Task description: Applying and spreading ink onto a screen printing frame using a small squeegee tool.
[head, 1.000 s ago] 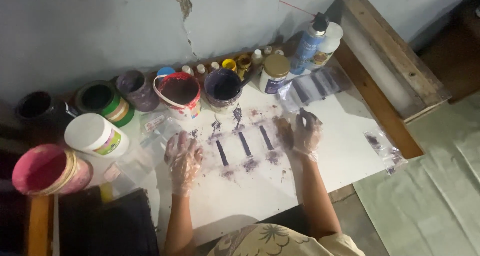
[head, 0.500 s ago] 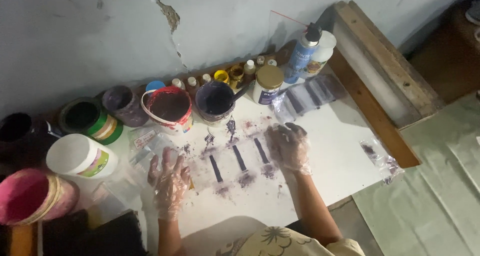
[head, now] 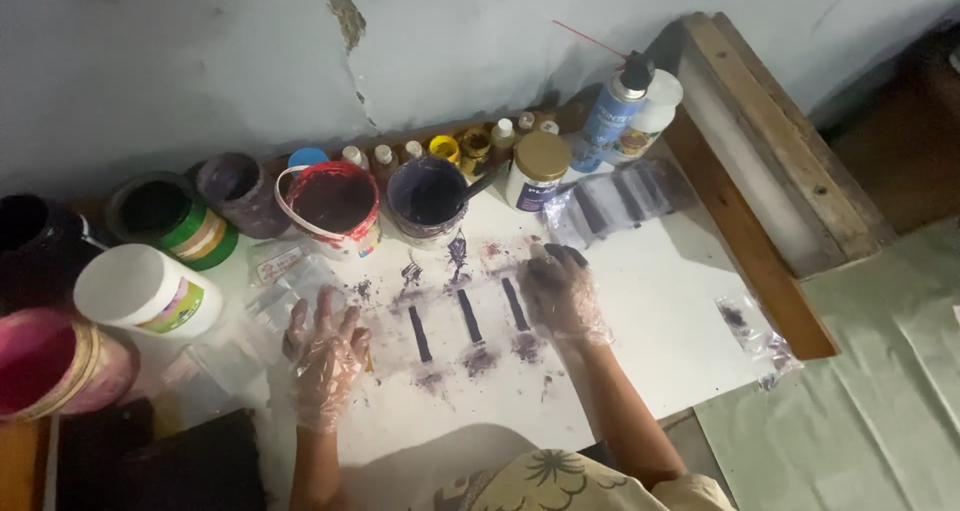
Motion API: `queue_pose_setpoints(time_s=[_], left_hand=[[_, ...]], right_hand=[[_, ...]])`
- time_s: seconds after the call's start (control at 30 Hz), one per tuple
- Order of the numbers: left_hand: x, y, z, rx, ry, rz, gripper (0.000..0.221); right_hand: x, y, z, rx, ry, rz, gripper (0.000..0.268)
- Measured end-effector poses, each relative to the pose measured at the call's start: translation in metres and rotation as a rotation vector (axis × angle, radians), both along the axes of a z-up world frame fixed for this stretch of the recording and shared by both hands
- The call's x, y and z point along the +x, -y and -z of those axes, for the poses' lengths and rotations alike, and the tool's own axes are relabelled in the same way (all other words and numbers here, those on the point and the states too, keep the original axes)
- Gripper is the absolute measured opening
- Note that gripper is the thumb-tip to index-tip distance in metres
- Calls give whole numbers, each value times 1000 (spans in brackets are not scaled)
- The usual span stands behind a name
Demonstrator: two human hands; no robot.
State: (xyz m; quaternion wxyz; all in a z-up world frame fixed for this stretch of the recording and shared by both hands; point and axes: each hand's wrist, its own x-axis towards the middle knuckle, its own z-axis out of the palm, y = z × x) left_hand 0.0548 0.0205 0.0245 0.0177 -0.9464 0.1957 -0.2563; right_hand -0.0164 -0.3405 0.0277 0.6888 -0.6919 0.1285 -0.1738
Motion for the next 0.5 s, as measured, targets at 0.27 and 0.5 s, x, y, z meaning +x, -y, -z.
queue_pose_setpoints(time_s=[0.27, 0.5], left_hand=[[-5, 14, -30, 9, -459, -113, 30], [-8, 24, -33, -50, -433, -35, 15]], right_hand=[[59, 86, 216, -1388, 494, 169, 18], [26, 38, 102, -1049, 329, 102, 15]])
